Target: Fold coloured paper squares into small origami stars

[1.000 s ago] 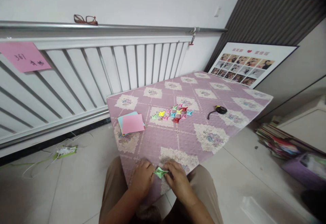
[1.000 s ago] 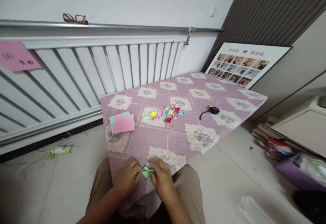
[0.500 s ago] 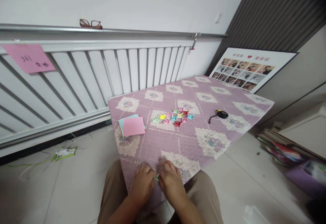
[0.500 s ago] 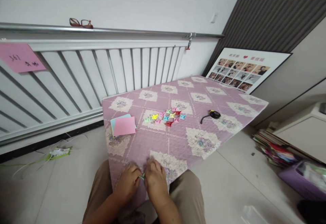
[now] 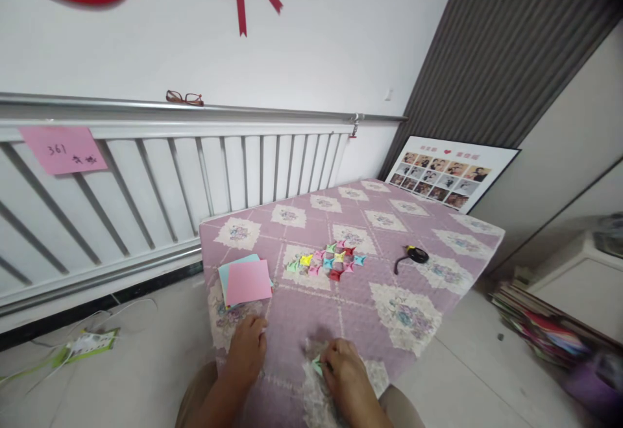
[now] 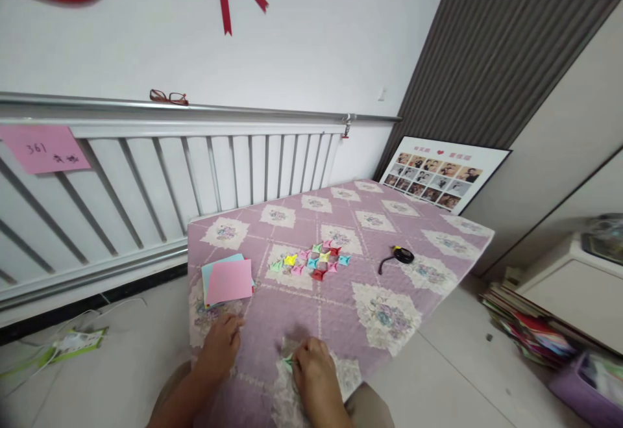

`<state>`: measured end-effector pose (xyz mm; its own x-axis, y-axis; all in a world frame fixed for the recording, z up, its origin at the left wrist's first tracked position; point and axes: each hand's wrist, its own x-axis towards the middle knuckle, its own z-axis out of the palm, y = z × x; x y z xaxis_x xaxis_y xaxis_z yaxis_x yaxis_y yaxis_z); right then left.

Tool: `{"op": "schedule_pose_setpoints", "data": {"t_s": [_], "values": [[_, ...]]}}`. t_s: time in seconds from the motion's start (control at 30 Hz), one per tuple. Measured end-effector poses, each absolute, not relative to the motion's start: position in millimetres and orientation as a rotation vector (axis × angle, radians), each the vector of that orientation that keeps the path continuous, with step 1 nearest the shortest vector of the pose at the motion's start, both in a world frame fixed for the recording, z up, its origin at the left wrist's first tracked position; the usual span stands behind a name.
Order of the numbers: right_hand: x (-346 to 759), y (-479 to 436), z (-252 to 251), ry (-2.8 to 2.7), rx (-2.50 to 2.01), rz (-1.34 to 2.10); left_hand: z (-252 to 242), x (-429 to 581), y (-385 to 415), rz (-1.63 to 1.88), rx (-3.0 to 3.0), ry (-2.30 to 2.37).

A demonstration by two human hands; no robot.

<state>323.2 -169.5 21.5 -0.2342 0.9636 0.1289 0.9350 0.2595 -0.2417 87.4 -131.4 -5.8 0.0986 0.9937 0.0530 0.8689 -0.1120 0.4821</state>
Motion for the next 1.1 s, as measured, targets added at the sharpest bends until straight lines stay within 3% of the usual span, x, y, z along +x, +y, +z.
{"op": "schedule_pose_setpoints", "data": {"t_s": [0.6,1.1], "values": [[369,13,39,-2.616,-1.751,-0.093,-21,108,-118,0.311,2.020,2.005],[361,38,31,-2.743,-1.707,-0.061,-25,106,-118,0.380,2.038,1.984]]}}
